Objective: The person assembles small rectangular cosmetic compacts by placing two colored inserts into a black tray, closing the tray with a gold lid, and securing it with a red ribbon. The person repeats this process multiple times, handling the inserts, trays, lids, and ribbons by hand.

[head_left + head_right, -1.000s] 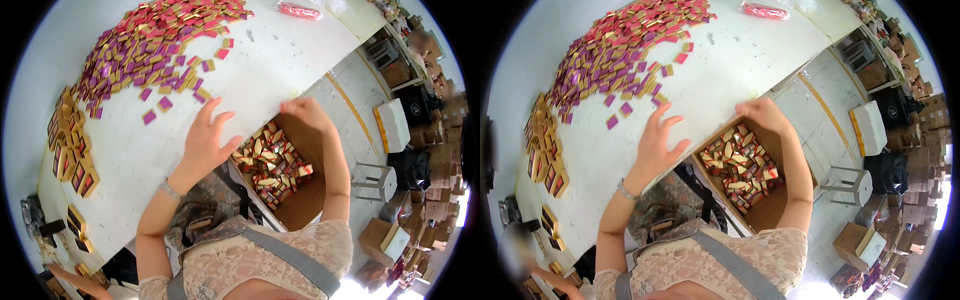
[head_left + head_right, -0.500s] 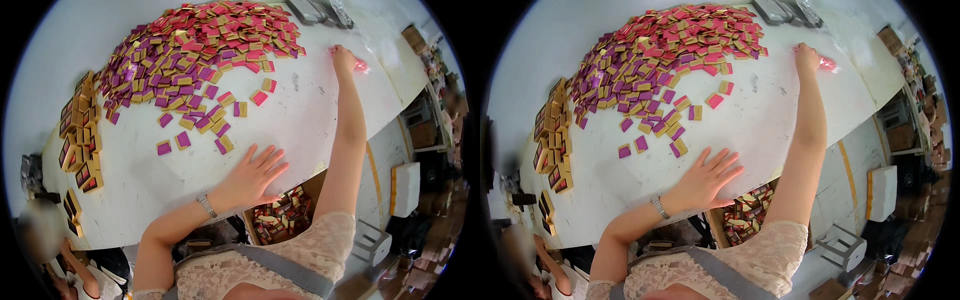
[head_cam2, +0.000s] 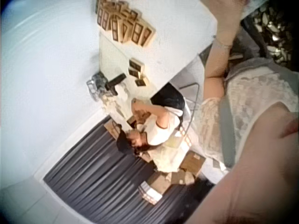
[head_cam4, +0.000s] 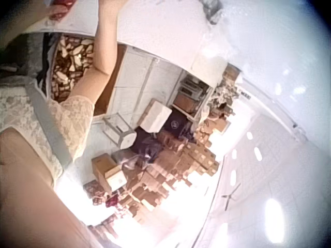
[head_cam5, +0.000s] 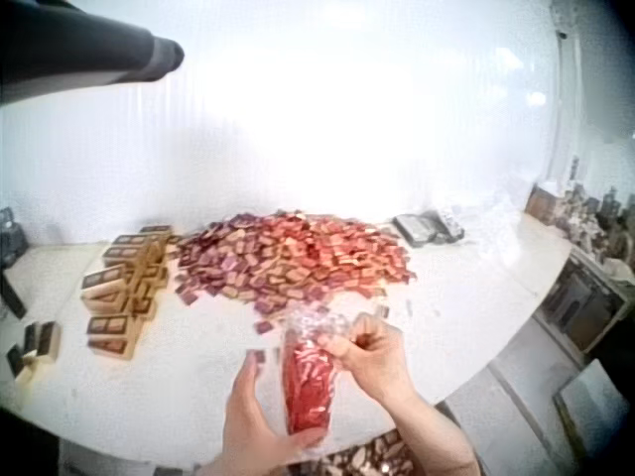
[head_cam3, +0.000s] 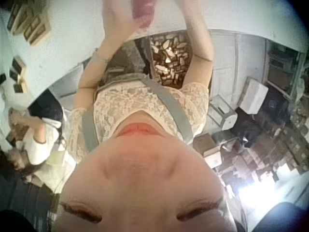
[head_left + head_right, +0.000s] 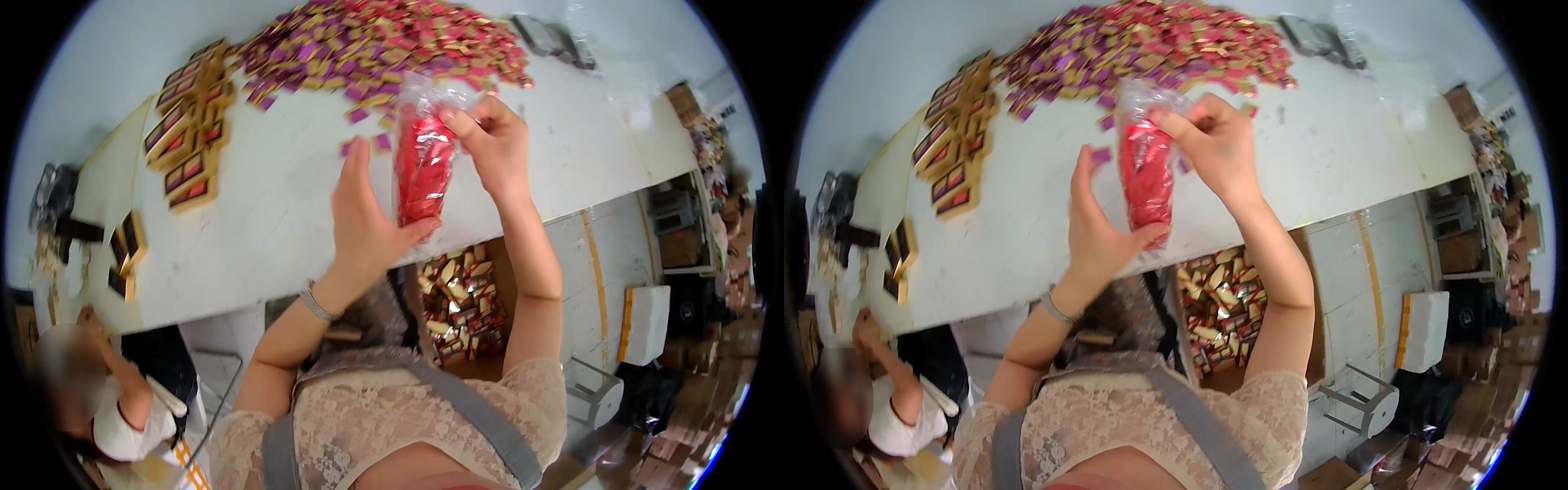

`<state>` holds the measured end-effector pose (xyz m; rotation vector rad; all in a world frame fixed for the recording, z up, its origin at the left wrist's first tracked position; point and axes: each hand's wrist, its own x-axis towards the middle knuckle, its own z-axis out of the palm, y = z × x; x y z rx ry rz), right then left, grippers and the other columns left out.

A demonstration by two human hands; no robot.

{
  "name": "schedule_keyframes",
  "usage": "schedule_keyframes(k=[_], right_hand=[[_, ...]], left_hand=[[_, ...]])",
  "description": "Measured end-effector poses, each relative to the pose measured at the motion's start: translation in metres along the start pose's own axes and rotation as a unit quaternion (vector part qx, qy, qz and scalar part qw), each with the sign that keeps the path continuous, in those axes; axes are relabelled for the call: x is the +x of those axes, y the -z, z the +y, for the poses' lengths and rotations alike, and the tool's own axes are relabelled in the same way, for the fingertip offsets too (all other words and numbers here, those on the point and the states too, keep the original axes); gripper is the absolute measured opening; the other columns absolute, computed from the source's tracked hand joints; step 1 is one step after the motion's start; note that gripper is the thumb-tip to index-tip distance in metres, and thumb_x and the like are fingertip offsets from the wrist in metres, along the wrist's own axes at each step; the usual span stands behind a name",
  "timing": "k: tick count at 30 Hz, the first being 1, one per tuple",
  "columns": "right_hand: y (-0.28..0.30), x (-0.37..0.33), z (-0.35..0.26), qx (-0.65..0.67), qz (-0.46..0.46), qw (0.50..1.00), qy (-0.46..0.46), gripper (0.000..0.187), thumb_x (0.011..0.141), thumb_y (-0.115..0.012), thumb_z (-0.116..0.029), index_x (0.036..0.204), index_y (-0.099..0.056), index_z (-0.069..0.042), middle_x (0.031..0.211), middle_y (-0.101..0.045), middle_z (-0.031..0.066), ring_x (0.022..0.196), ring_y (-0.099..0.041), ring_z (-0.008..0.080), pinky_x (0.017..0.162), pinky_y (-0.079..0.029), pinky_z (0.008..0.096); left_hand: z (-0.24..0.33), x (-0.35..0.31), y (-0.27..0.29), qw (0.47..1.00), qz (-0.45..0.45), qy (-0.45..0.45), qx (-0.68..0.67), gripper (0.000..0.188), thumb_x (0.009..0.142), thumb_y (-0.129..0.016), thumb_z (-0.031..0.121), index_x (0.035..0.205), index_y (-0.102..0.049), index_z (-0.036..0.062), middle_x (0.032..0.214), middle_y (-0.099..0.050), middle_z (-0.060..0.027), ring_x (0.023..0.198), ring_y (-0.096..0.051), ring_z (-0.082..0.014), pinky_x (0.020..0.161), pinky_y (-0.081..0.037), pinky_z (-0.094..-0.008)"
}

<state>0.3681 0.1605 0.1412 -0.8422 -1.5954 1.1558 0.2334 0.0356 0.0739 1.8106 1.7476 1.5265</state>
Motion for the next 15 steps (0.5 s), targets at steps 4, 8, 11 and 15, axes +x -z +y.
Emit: schedule_keyframes(k=[4, 8, 11, 15], right_hand=[[-0.087, -0.007, 0.007, 0.271, -0.073, 0.959, -0.024, 0.022, 0.089, -0.068, -0.02, 0.076, -0.057, -0.006, 0.072, -0.06, -0.0016, 0.061, -0.052, 0.0043, 0.055, -0.042, 0.021], [-0.149, -0.032, 0.013, 0.223, -0.113, 0.963, -0.096, 0.035, 0.091, -0.063, -0.02, 0.119, -0.055, -0.001, 0.114, -0.063, 0.0113, 0.085, -0.06, 0.0135, 0.071, -0.049, 0.0272], [-0.159, -0.094, 0.015, -0.066, -0.117, 0.943, 0.305, 0.063, 0.076, -0.077, -0.015, 0.133, -0.049, -0.01, 0.132, -0.052, 0.0135, 0.099, -0.057, 0.0198, 0.075, -0.051, 0.0313], [-0.173, -0.156, 0.013, -0.196, -0.22, 0.905, 0.307, 0.046, 0.067, -0.084, -0.02, 0.109, -0.068, -0.011, 0.121, -0.057, 0.0115, 0.098, -0.058, 0.0241, 0.075, -0.051, 0.0325]], left_hand=[[-0.023, -0.034, 0.08, 0.887, -0.113, 0.191, -0.405, 0.081, 0.076, -0.08, 0.027, 0.137, -0.035, -0.0006, 0.119, -0.057, -0.0095, 0.105, -0.058, -0.0158, 0.089, -0.048, -0.0306], [-0.033, -0.068, 0.129, 0.824, 0.029, 0.245, -0.51, 0.064, 0.086, -0.071, 0.022, 0.135, -0.035, 0.0, 0.119, -0.055, -0.0091, 0.104, -0.056, -0.0156, 0.089, -0.049, -0.0308], [-0.06, -0.077, 0.145, 0.842, 0.132, 0.266, -0.45, 0.056, 0.096, -0.059, 0.026, 0.137, -0.031, 0.0001, 0.122, -0.051, -0.0099, 0.106, -0.053, -0.0152, 0.089, -0.047, -0.031], [-0.071, -0.084, 0.152, 0.861, 0.163, 0.265, -0.403, 0.06, 0.1, -0.046, 0.039, 0.141, -0.026, -0.0014, 0.13, -0.046, -0.0127, 0.115, -0.048, -0.0168, 0.097, -0.042, -0.0318]])
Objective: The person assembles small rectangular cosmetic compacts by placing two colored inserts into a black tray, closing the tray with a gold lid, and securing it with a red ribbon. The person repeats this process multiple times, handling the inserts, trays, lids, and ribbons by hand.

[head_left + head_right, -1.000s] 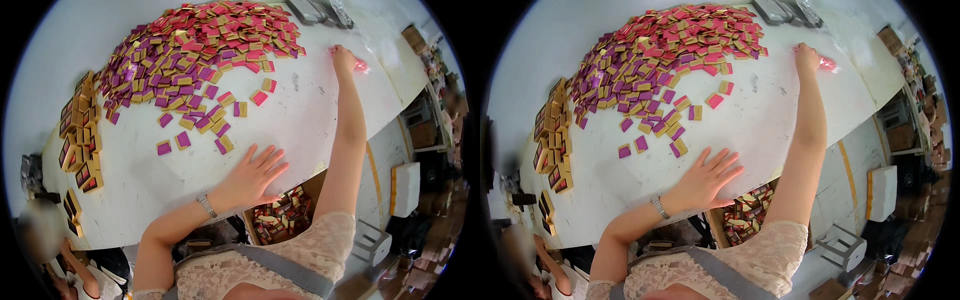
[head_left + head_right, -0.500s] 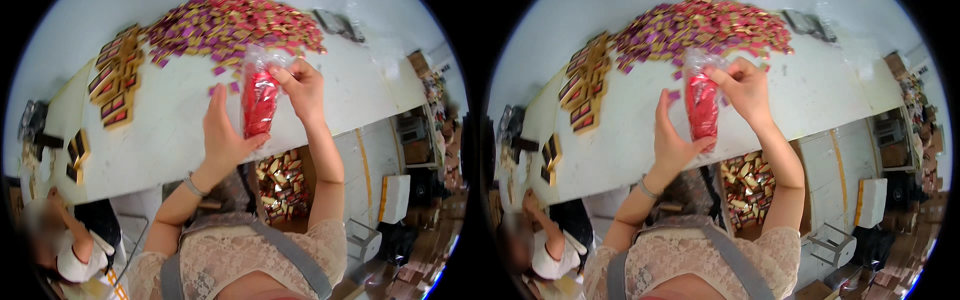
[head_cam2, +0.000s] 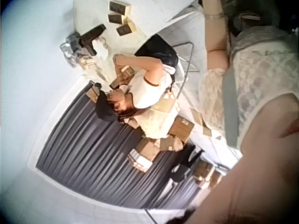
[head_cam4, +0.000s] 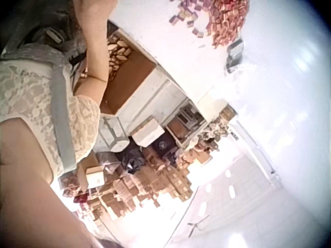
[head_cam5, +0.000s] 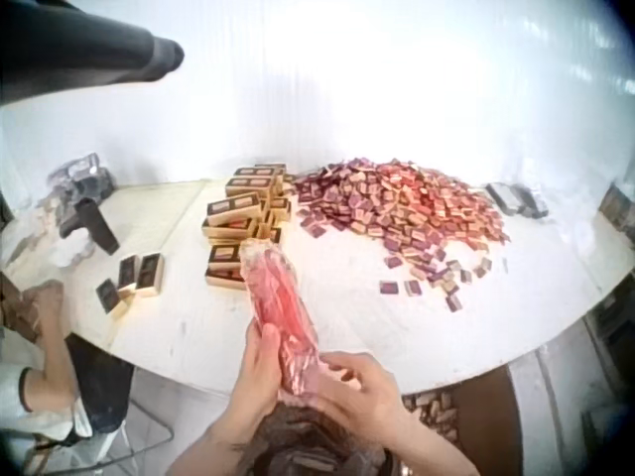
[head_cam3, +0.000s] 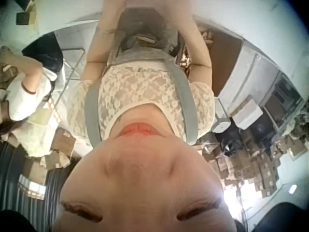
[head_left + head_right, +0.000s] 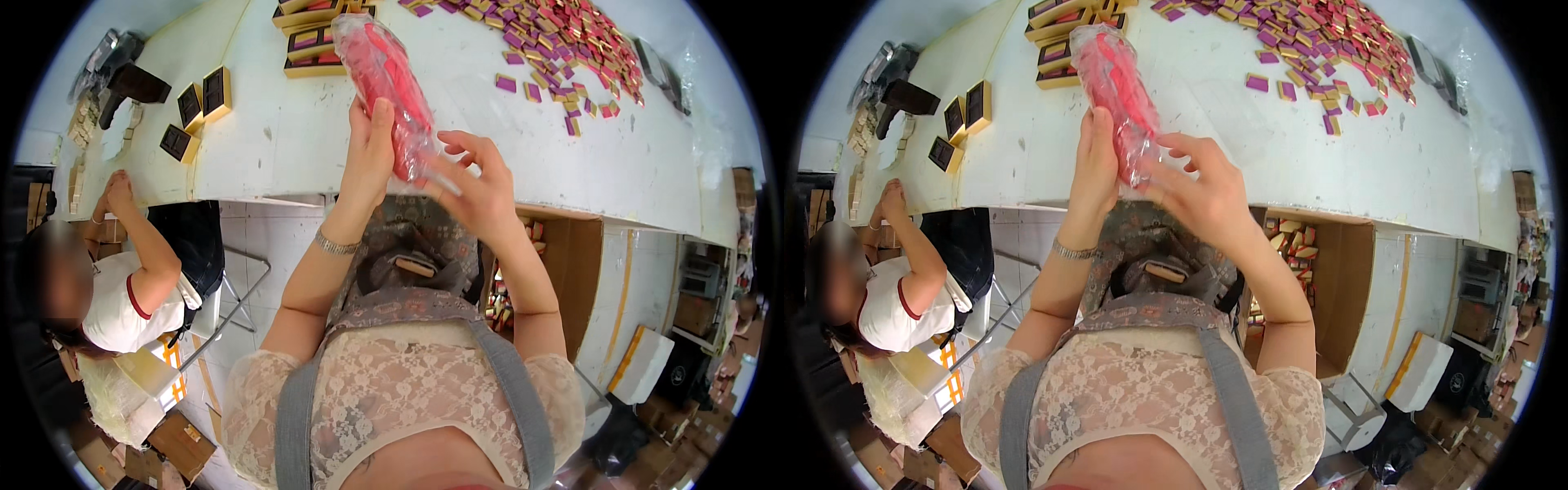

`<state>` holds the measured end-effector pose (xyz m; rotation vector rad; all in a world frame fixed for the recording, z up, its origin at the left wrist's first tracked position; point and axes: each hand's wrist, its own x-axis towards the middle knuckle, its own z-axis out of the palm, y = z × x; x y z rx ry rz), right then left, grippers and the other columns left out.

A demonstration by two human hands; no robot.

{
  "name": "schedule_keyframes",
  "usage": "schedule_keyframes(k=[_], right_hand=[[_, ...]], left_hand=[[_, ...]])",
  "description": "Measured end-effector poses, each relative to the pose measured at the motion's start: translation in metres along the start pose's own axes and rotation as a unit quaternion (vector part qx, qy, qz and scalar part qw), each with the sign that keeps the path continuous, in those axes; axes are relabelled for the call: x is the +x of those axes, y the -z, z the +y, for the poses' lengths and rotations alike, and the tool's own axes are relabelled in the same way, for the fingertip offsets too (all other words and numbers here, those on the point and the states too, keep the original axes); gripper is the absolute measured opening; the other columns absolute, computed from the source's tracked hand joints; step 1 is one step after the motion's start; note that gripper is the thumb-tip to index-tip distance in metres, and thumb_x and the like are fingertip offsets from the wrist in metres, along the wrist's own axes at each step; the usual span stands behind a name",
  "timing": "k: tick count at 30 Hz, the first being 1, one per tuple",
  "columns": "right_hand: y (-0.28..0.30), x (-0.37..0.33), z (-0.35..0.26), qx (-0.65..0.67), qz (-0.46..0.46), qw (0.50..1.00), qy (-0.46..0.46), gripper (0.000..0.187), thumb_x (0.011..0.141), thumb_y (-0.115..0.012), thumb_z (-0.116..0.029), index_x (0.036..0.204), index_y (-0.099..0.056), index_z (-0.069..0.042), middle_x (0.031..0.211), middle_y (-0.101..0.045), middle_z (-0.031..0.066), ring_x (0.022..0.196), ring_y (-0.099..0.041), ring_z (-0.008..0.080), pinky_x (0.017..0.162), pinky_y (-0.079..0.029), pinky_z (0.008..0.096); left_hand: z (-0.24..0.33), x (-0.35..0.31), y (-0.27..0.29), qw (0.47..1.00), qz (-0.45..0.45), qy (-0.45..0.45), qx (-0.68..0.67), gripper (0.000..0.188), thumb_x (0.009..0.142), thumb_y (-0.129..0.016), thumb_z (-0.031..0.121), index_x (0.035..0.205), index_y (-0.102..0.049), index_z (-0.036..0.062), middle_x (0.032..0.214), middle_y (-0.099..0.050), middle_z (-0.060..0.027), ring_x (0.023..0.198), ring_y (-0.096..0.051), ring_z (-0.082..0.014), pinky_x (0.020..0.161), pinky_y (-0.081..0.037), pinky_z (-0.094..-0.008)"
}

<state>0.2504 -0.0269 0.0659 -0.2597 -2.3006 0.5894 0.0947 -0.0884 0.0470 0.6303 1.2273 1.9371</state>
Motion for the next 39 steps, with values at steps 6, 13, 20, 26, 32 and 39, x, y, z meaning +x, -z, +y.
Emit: schedule_keyframes(k=[6, 13, 20, 26, 32, 39], right_hand=[[-0.005, 0.014, 0.008, 0.055, 0.032, 0.998, -0.002, 0.03, 0.073, -0.078, -0.011, 0.102, -0.071, -0.009, 0.105, -0.063, 0.0099, 0.084, -0.062, 0.0223, 0.066, -0.053, 0.0303], [-0.019, -0.008, 0.037, 0.226, -0.026, 0.96, -0.162, 0.015, 0.079, -0.075, -0.008, 0.092, -0.07, -0.002, 0.089, -0.067, 0.0077, 0.072, -0.063, 0.0163, 0.065, -0.052, 0.0269], [-0.019, -0.017, 0.056, 0.536, 0.013, 0.756, -0.376, 0.006, 0.081, -0.07, -0.001, 0.085, -0.065, -0.001, 0.076, -0.065, 0.0034, 0.071, -0.06, 0.0085, 0.063, -0.049, 0.0228], [-0.036, -0.011, 0.033, 0.442, 0.012, 0.827, -0.348, 0.014, 0.086, -0.066, -0.003, 0.099, -0.062, 0.001, 0.085, -0.064, 0.0021, 0.074, -0.059, 0.0079, 0.067, -0.049, 0.0225], [-0.035, -0.009, 0.035, 0.486, 0.005, 0.792, -0.37, 0.016, 0.089, -0.06, 0.0, 0.105, -0.061, 0.002, 0.087, -0.063, 0.0022, 0.077, -0.059, 0.0075, 0.069, -0.05, 0.0227], [-0.052, -0.018, 0.042, 0.772, -0.031, 0.535, -0.341, 0.015, 0.089, -0.061, -0.005, 0.102, -0.062, 0.002, 0.085, -0.063, 0.0027, 0.067, -0.057, 0.009, 0.062, -0.05, 0.0234]], left_hand=[[-0.02, 0.001, 0.014, 0.999, 0.012, -0.024, -0.03, 0.058, 0.101, -0.045, 0.037, 0.141, -0.027, -0.001, 0.129, -0.047, -0.0123, 0.115, -0.048, -0.0169, 0.098, -0.042, -0.0324], [-0.018, -0.004, 0.033, 0.996, -0.047, 0.055, -0.048, 0.063, 0.084, -0.069, 0.011, 0.136, -0.035, -0.0006, 0.122, -0.053, -0.0098, 0.109, -0.055, -0.0171, 0.093, -0.047, -0.0319], [-0.018, -0.007, 0.063, 0.98, -0.114, 0.112, -0.123, 0.069, 0.077, -0.071, 0.005, 0.136, -0.035, -0.0027, 0.127, -0.051, -0.0111, 0.108, -0.058, -0.0197, 0.088, -0.051, -0.0335], [0.006, -0.018, 0.038, 0.926, -0.064, -0.026, 0.372, 0.077, 0.075, -0.073, 0.007, 0.14, -0.032, 0.0025, 0.148, -0.021, -0.0202, 0.11, -0.056, -0.0271, 0.089, -0.051, -0.0358], [-0.022, -0.014, 0.054, 0.917, -0.049, -0.027, 0.395, 0.091, 0.072, -0.072, 0.004, 0.147, -0.022, 0.0106, 0.144, -0.025, -0.023, 0.104, -0.057, -0.0274, 0.087, -0.051, -0.0368], [0.005, -0.003, 0.064, 0.971, -0.059, 0.209, 0.099, 0.095, 0.074, -0.073, 0.004, 0.148, -0.013, 0.002, 0.124, -0.052, -0.0178, 0.1, -0.059, -0.0207, 0.08, -0.052, -0.0317]])
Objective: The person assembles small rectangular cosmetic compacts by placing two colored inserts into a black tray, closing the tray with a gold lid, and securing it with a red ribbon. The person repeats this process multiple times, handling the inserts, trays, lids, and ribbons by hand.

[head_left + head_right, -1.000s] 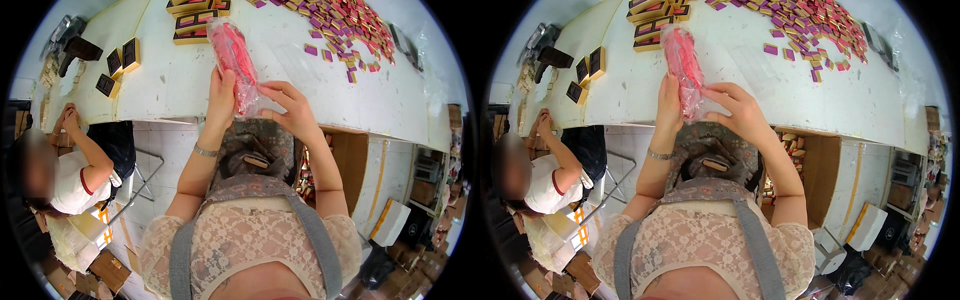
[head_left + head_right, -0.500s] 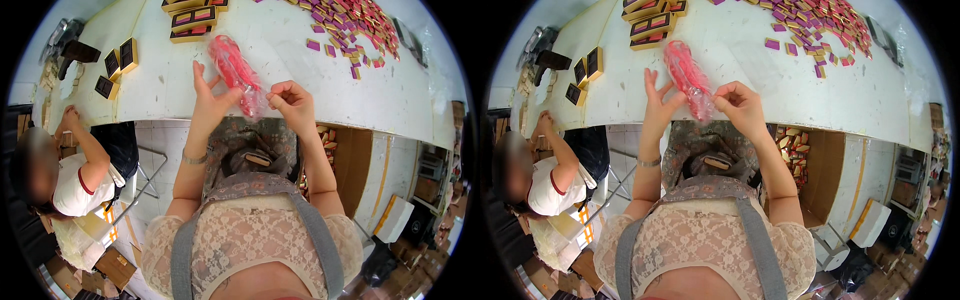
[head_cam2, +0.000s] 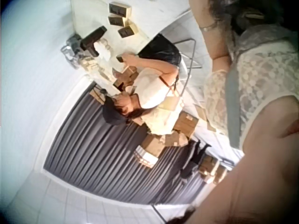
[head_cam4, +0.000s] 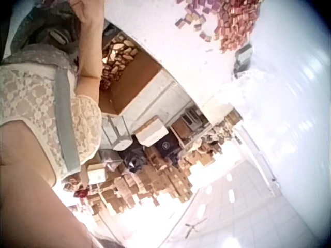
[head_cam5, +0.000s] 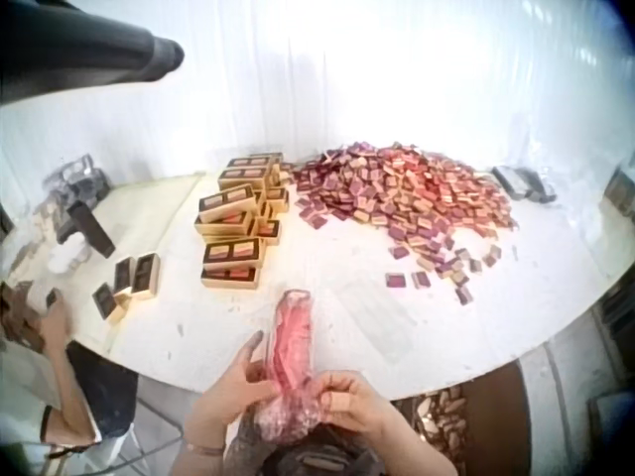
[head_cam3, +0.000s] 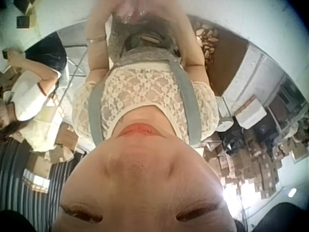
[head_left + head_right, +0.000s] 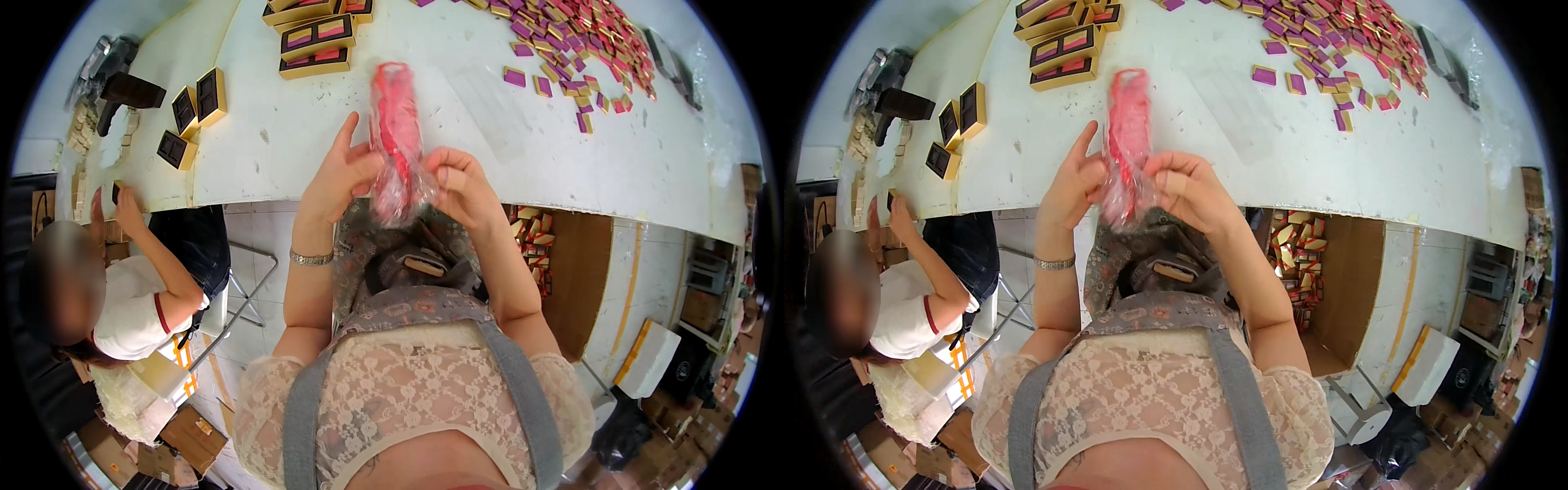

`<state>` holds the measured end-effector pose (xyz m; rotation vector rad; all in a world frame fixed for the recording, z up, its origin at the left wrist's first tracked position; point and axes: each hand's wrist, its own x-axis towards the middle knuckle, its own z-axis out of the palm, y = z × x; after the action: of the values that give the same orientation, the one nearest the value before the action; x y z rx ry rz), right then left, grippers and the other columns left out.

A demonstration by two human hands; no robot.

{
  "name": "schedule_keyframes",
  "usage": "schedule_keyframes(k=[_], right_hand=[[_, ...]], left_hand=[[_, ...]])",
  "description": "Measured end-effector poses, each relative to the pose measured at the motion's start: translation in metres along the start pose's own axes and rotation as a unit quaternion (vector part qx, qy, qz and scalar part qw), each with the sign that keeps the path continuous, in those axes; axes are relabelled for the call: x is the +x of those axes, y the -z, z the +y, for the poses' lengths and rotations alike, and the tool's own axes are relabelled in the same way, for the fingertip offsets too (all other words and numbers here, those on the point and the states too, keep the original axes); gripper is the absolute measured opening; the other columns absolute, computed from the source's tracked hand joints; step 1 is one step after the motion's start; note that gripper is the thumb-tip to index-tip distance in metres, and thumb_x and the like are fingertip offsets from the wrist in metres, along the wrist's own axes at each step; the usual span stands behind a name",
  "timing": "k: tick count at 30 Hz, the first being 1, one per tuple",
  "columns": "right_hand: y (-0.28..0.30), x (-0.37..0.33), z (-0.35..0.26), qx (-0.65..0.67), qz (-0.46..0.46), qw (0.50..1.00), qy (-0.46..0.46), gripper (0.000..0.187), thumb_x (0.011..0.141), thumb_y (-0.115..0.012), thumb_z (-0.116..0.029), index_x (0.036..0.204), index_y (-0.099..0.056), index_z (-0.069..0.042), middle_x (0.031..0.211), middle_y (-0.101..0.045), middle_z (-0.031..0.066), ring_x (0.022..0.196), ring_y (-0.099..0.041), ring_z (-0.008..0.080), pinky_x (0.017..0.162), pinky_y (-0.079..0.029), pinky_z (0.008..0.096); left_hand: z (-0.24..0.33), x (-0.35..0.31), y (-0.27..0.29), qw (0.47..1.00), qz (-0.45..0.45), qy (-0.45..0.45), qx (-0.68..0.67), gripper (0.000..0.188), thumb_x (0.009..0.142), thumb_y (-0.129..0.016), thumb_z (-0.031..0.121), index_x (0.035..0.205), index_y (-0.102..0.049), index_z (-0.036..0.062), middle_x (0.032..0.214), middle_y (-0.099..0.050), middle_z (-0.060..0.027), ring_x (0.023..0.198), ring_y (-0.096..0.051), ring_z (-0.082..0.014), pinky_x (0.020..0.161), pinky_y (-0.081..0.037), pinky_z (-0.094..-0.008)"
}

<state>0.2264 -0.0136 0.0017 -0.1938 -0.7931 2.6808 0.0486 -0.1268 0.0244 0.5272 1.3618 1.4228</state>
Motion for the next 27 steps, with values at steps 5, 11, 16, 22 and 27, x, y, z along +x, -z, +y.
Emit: schedule_keyframes(k=[5, 11, 16, 22, 27], right_hand=[[0.0, -0.016, -0.008, 0.024, 0.05, 0.993, 0.107, 0.018, 0.089, -0.062, -0.008, 0.103, -0.062, 0.002, 0.092, -0.065, 0.0059, 0.075, -0.06, 0.0128, 0.079, -0.053, 0.0297], [-0.009, -0.038, -0.014, -0.617, 0.243, 0.699, 0.27, 0.045, 0.081, -0.073, -0.018, 0.12, -0.058, -0.001, 0.112, -0.062, 0.0123, 0.105, -0.058, 0.0245, 0.094, -0.045, 0.036], [-0.027, -0.01, -0.004, -0.615, 0.238, 0.74, 0.13, 0.031, 0.08, -0.075, -0.017, 0.102, -0.06, -0.002, 0.094, -0.064, 0.0108, 0.081, -0.061, 0.0222, 0.072, -0.049, 0.0319], [-0.012, -0.016, -0.03, -0.108, 0.234, 0.957, 0.135, 0.012, 0.091, -0.061, -0.017, 0.086, -0.058, -0.006, 0.074, -0.059, -0.0016, 0.061, -0.051, 0.0067, 0.053, -0.041, 0.0222], [-0.037, -0.019, -0.017, -0.281, -0.059, 0.958, -0.017, 0.011, 0.091, -0.062, -0.018, 0.091, -0.06, -0.007, 0.078, -0.057, -0.0029, 0.069, -0.052, 0.0057, 0.057, -0.043, 0.0227]], left_hand=[[-0.011, -0.004, 0.003, 0.996, -0.05, -0.039, -0.058, 0.091, 0.073, -0.075, 0.001, 0.144, -0.018, -0.0024, 0.124, -0.052, -0.016, 0.104, -0.059, -0.0208, 0.084, -0.053, -0.0341], [-0.017, -0.012, -0.024, 0.966, 0.085, -0.144, 0.198, 0.087, 0.071, -0.073, -0.001, 0.141, -0.021, -0.002, 0.119, -0.054, -0.0143, 0.103, -0.061, -0.021, 0.083, -0.054, -0.0328], [-0.012, -0.025, -0.041, 0.989, 0.045, -0.093, 0.104, 0.096, 0.07, -0.073, 0.005, 0.144, -0.012, -0.0049, 0.118, -0.056, -0.0167, 0.103, -0.062, -0.0193, 0.083, -0.053, -0.0319], [-0.032, -0.043, -0.008, 0.971, -0.176, 0.007, -0.164, 0.088, 0.075, -0.073, 0.016, 0.146, -0.023, -0.0018, 0.133, -0.049, -0.0137, 0.112, -0.058, -0.0238, 0.087, -0.052, -0.0331], [-0.014, -0.008, -0.009, 0.983, -0.174, 0.006, -0.054, 0.087, 0.073, -0.075, 0.019, 0.144, -0.028, 0.0019, 0.132, -0.05, -0.0137, 0.122, -0.05, -0.0241, 0.095, -0.047, -0.0376]])
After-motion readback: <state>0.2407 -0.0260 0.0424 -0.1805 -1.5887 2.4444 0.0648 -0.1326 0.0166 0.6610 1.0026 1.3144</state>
